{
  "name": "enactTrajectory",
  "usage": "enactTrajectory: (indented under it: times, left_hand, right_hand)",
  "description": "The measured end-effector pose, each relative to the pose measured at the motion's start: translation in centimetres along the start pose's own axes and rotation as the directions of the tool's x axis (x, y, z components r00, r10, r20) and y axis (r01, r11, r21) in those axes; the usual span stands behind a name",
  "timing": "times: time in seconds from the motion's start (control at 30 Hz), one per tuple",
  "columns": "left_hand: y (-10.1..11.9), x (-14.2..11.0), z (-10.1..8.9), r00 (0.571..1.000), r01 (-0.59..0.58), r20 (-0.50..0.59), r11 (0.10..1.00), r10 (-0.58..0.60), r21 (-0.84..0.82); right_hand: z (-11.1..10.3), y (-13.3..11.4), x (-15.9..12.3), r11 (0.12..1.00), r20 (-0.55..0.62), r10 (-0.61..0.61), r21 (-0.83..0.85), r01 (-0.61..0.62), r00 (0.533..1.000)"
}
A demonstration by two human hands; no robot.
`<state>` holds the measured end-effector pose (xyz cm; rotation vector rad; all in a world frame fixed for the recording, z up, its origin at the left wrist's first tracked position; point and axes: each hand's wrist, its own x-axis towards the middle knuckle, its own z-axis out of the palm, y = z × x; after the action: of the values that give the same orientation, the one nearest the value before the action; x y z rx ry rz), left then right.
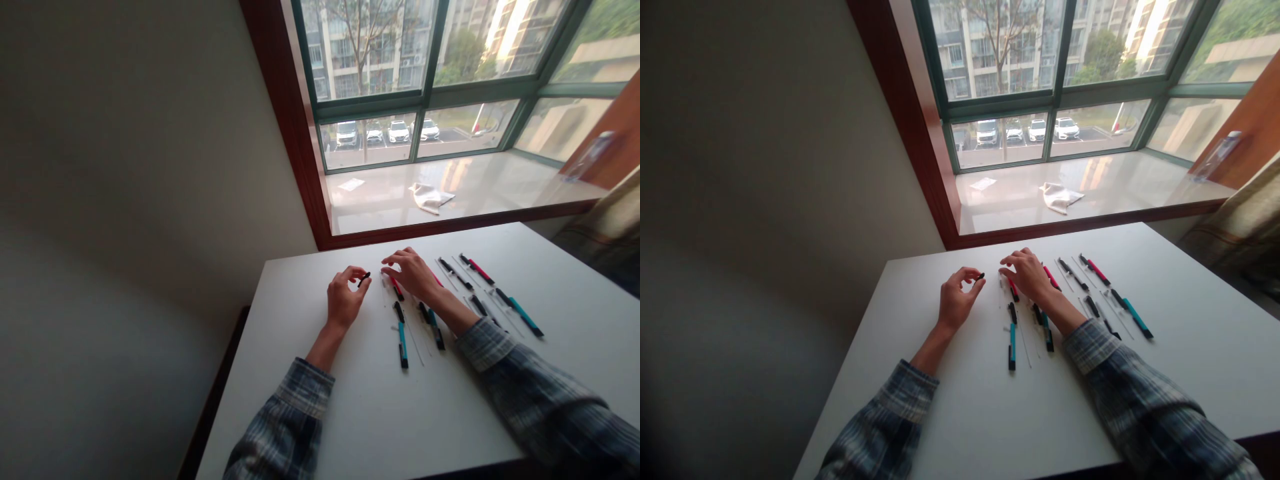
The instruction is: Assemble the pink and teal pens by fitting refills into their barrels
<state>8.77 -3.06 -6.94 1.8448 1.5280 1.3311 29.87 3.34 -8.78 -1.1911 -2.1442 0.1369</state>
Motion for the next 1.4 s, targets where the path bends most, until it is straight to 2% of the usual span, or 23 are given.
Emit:
enactTrajectory:
  times: [0.1,0.17,0.23,0.3,0.4,0.47,0.63,0.93,1.07,1.23,1.4]
  left_hand:
    - [0.1,0.0,-0.1,0.999,-0.028,-0.015,0.998,0.028,0.049]
    - [0.1,0.0,-0.2,0.998,-0.046,-0.028,0.996,0.048,0.071]
    - [0.1,0.0,-0.4,0.996,-0.067,-0.046,0.994,0.071,0.087]
    - [0.2,0.0,-0.5,0.994,-0.088,-0.063,0.992,0.095,0.094]
    - [0.5,-0.1,-0.6,0.989,-0.124,-0.075,0.989,0.130,0.086]
    - [0.7,-0.1,-0.6,0.985,-0.149,-0.074,0.986,0.155,0.075]
    - [1.0,-0.2,-0.5,0.982,-0.178,-0.052,0.982,0.181,0.056]
    - [1.3,-0.3,-0.4,0.991,-0.132,-0.013,0.991,0.132,0.013]
    - [1.4,-0.4,-0.5,0.989,-0.147,-0.005,0.989,0.147,0.006]
    - [1.5,-0.4,-0.5,0.982,-0.188,0.012,0.982,0.188,0.013]
    - [1.5,-0.4,-0.4,0.985,-0.173,0.022,0.985,0.173,0.012]
  right_hand:
    - [0.1,-0.6,0.1,1.000,0.028,-0.006,0.015,0.006,1.000]
    - [-0.4,-1.3,0.2,0.998,-0.020,0.018,0.065,-0.017,1.000]
    - [-1.0,-2.0,0.2,0.977,-0.093,0.109,0.192,-0.089,0.990]
    - [-1.5,-2.7,-0.1,0.904,-0.083,0.200,0.401,-0.151,0.976]
    - [-1.7,-3.4,-0.9,0.738,0.037,0.227,0.646,-0.196,0.973]
    - [-1.6,-3.6,-1.3,0.680,0.083,0.230,0.699,-0.221,0.970]
    - [-1.5,-3.8,-1.5,0.640,0.103,0.247,0.729,-0.242,0.964]
    - [-1.6,-3.8,-1.5,0.680,0.131,0.197,0.695,-0.231,0.972]
    - [-2.1,-4.0,-1.5,0.762,0.109,0.162,0.617,-0.195,0.981]
    - [-2.7,-4.2,-1.6,0.888,0.133,0.128,0.425,-0.173,0.983]
    - [-3.2,-4.5,-1.7,0.903,0.089,0.089,0.412,-0.118,0.992]
